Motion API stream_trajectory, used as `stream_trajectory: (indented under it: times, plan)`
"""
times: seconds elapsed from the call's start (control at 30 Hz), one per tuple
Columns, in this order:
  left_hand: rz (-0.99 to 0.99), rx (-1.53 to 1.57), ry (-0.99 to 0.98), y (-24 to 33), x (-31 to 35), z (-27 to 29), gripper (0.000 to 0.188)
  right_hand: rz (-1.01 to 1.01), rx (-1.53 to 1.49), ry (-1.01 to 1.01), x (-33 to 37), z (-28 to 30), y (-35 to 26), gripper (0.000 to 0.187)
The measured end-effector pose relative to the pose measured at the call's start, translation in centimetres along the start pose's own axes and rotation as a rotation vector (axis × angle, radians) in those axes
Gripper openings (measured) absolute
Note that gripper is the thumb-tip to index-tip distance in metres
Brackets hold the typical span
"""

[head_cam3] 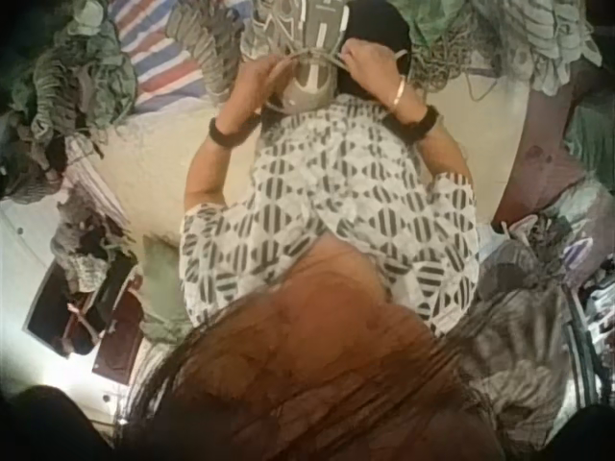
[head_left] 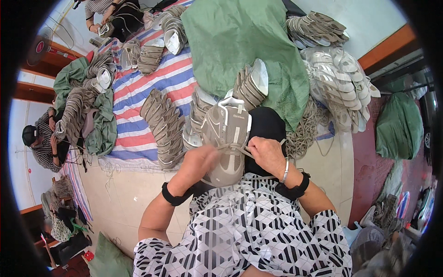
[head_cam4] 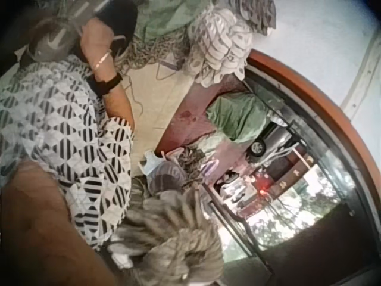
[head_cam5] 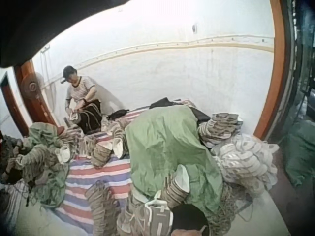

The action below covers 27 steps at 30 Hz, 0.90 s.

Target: The person sits on the floor and laces a beige sneaker by hand, threading the laces through the eyelets and tying them. They repeat this process on a second shoe, handling the laces and adjusting the tongue while surrounded by stacks of similar shoes.

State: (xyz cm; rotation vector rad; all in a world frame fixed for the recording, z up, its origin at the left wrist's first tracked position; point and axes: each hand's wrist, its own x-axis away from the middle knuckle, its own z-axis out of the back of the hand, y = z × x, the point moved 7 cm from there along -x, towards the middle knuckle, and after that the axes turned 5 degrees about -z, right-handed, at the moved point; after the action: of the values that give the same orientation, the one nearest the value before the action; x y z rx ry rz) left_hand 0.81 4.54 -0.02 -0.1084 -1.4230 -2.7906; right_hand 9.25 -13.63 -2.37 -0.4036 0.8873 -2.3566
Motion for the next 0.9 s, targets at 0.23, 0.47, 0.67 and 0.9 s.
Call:
stream_trajectory:
  times: [0.23, 0.47, 0.67, 0.9]
  plan:
    - [0.259, 0.576, 0.249, -3.4, 0.3, -1.4, 0.021, 0.218, 0.143, 0.149, 0.1, -0.2, -1.5, 0.013]
    - [0.099, 0.330, 0.240, -2.6, 0.3, -1.3, 0.021, 0.551, 0.183, 0.079, 0.2, 1.9, -3.6, 0.014]
    - [0.072, 0.548, 0.267, -1.3, -1.2, -1.9, 0.021, 0.582, 0.233, -0.153, -1.8, 0.9, -3.0, 0.028]
    - [0.173, 0.717, 0.311, -2.8, -1.4, -2.8, 0.020, 0.672, 0.261, -0.255, -2.2, 0.1, -3.3, 0.013]
